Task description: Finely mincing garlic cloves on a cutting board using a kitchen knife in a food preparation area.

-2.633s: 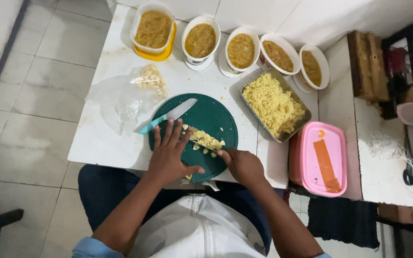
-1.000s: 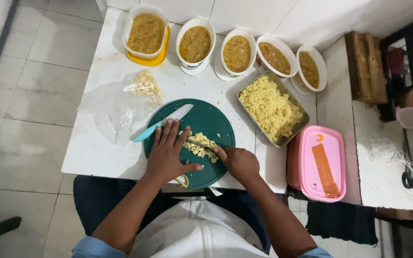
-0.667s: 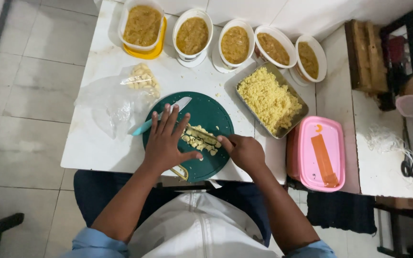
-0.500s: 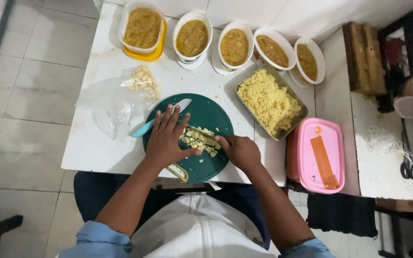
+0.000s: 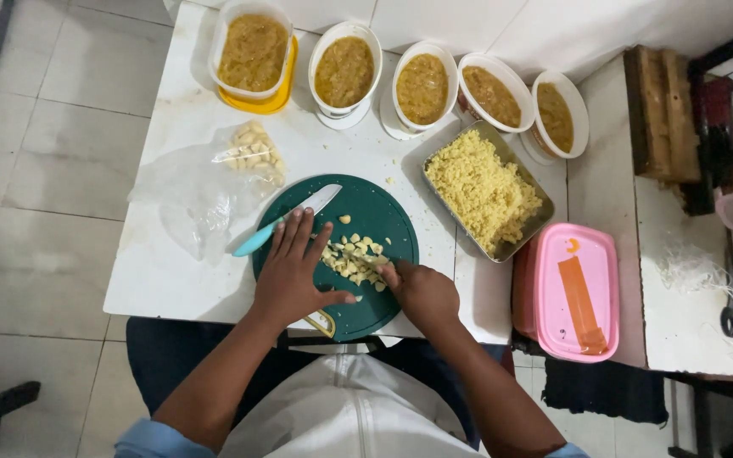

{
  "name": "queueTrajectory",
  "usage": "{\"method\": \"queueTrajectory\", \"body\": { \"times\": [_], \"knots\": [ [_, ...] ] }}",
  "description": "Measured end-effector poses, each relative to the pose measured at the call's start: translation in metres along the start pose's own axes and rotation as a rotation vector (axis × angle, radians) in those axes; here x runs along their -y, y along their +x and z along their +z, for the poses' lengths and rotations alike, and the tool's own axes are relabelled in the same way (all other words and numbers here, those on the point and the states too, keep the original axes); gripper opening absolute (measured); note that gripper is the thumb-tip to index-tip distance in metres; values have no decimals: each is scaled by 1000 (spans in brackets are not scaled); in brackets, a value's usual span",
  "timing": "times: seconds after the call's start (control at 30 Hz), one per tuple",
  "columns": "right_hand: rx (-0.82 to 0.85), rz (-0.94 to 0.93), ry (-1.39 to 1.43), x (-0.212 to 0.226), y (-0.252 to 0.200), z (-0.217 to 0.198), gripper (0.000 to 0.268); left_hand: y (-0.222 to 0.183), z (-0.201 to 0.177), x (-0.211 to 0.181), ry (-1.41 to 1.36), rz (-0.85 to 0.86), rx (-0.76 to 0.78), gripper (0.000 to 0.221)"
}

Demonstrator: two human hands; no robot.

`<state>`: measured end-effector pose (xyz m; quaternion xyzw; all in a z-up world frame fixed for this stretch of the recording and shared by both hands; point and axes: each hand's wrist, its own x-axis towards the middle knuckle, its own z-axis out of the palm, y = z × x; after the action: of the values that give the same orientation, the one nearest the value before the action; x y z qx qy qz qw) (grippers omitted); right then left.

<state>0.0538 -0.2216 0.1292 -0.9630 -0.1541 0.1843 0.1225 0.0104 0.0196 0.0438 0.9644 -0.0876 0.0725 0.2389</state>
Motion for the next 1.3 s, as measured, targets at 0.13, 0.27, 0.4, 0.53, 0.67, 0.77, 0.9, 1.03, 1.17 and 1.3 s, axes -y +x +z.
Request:
{"method": "queueTrajectory", "body": {
  "times": [0.13, 0.27, 0.4, 0.53, 0.67, 0.77, 0.9, 1.03, 1.17, 1.3],
  "knots": [
    [2, 23, -13, 4, 0, 1, 60, -2, 1, -2, 41, -8, -10, 125],
    [61, 28, -5, 6, 4, -8, 62, 3, 4, -1, 51, -3, -3, 126],
    [120, 42, 10, 8, 10, -19, 67, 5, -2, -1, 81, 9, 6, 126],
    [52, 16, 81, -2, 8, -15, 69, 1, -9, -9, 49, -19, 55, 121],
    [10, 46, 77, 2, -8, -10, 60, -13, -9, -10, 59, 0, 65, 126],
    [-32, 40, 67, -1, -8, 0, 56, -21, 8, -5, 49, -11, 80, 131],
    [35, 42, 25, -3, 0, 0, 62, -20, 8, -7, -1, -49, 99, 132],
    [68, 56, 50, -5, 5, -2, 63, -13, 9, -5, 72, -34, 59, 129],
    [94, 56, 66, -7, 12, -10, 65, -8, 6, -6, 54, -6, 18, 126],
    [51, 56, 56, -2, 3, -21, 61, -12, 0, -14, -19, -28, 2, 129]
  ]
}}
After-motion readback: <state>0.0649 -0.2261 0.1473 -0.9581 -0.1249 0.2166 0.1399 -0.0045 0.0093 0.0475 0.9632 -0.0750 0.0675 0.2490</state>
